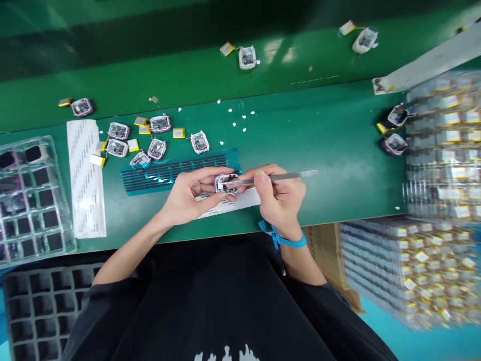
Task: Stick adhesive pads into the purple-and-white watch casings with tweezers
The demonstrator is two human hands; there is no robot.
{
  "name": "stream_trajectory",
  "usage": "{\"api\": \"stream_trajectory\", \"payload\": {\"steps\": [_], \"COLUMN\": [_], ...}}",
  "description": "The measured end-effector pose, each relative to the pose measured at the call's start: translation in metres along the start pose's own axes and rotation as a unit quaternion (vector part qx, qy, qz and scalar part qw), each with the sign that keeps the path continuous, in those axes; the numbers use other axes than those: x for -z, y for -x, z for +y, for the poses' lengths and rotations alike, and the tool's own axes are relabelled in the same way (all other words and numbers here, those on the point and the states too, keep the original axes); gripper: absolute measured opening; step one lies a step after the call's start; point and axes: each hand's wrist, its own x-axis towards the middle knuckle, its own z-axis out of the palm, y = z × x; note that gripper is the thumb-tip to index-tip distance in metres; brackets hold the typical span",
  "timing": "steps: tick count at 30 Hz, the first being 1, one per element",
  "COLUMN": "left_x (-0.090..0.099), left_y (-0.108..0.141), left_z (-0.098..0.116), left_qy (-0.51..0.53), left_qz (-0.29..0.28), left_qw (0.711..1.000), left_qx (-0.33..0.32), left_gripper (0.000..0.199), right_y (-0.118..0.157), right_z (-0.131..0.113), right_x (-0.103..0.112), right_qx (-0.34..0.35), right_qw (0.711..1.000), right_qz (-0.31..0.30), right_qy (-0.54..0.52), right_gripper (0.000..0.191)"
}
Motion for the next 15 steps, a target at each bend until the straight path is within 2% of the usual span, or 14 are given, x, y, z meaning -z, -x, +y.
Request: {"api": "stream_trajectory", "payload": {"steps": [6, 15], "left_x": [0.002, 0.0013], "left_y": [0.001, 0.0028], "left_z": [0.0007, 0.0045], "left_qy": [-0.005, -0.025], "left_qz": [-0.001, 0.012], "left_qw": [1.0, 1.0], "left_qx": [-0.002, 0.011], "left_gripper": [0.039, 0.038], "right_y": [-0.0012, -0.0035], "right_z": [0.0045, 0.0045], "right_x": [-0.003, -0.0051], "right_qx": [-0.004, -0.03], "right_qw": [1.0, 0.999], "right_qz": [-0.008, -0.019], "right_qy": [-0.019, -0.023], "right_gripper": [0.031, 0.037]}}
